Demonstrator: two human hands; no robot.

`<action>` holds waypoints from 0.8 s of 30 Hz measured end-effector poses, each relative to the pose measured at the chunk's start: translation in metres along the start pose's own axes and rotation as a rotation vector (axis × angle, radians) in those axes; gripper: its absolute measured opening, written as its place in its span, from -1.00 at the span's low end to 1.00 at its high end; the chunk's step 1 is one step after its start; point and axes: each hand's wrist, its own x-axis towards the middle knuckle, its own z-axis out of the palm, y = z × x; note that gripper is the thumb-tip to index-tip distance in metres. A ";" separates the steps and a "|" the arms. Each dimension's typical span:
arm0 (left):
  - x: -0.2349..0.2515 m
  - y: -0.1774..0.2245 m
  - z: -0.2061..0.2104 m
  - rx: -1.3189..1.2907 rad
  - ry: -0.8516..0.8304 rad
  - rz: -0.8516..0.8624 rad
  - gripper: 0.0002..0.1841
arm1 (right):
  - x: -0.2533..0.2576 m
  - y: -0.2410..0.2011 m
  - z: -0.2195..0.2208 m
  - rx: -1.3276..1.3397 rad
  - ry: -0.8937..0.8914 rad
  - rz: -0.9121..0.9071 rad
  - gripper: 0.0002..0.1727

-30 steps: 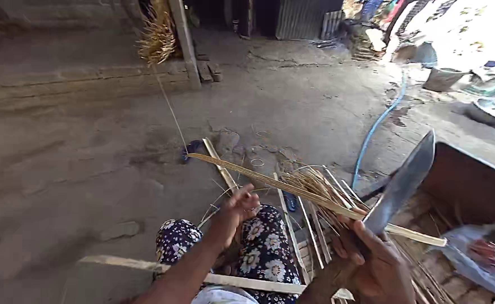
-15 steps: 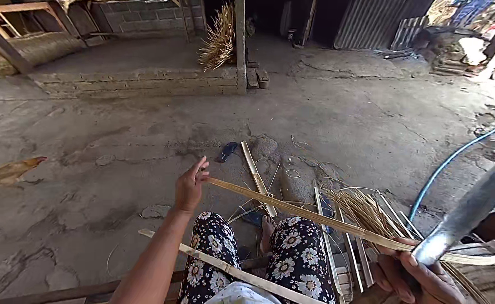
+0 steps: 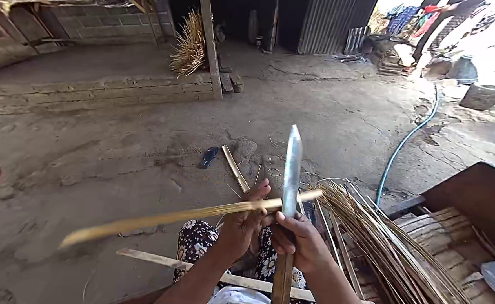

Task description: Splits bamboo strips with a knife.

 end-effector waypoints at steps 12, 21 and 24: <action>0.076 0.098 -0.194 0.852 0.174 -0.223 -0.70 | -0.047 0.001 -0.006 -0.430 0.163 0.020 -0.20; -0.023 0.062 -0.098 0.339 -0.172 -0.567 -0.75 | -0.025 0.020 0.019 -0.323 -0.036 0.035 -0.53; -0.047 0.055 -0.076 0.307 -0.229 -0.543 -0.81 | -0.017 0.026 0.030 -0.376 -0.083 0.153 -0.48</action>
